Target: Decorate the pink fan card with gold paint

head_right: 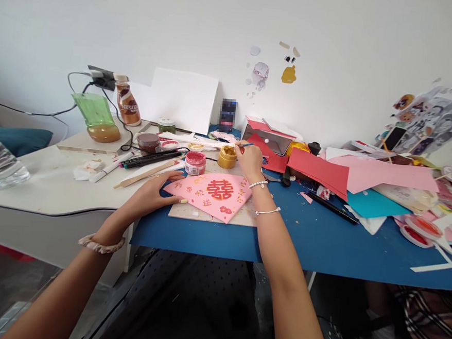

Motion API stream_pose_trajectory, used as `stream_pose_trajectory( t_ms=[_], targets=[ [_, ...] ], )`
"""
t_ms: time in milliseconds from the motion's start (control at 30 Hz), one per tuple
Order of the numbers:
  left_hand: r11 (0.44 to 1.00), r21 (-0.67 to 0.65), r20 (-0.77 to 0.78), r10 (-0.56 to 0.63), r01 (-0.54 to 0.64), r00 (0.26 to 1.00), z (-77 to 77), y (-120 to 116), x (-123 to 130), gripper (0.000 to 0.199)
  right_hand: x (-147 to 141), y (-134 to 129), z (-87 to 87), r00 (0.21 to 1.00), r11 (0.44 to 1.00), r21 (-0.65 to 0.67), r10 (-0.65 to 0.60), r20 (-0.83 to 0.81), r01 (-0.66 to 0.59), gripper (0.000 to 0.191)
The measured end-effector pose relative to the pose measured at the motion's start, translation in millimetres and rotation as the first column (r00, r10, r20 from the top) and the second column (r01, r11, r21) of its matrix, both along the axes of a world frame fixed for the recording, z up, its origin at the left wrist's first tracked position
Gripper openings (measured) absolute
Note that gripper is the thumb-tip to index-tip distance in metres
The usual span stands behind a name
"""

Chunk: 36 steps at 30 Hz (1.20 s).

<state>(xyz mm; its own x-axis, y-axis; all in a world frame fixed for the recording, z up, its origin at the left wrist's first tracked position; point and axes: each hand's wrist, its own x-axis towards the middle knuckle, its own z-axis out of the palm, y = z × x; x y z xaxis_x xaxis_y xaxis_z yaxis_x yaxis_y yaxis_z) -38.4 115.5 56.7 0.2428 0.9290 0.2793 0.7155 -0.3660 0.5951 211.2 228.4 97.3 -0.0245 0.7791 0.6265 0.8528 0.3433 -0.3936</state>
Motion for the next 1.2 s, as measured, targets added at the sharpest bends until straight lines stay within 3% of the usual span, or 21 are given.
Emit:
stream_pose_trajectory(
  t_ms=[1200],
  targets=[
    [1.0,-0.013,0.004,0.007,-0.007,1.0,0.3,-0.5,0.3,0.069,-0.8,-5.0,1.3,0.999,0.999,-0.001,0.032,-0.037,-0.032,0.023]
  ],
)
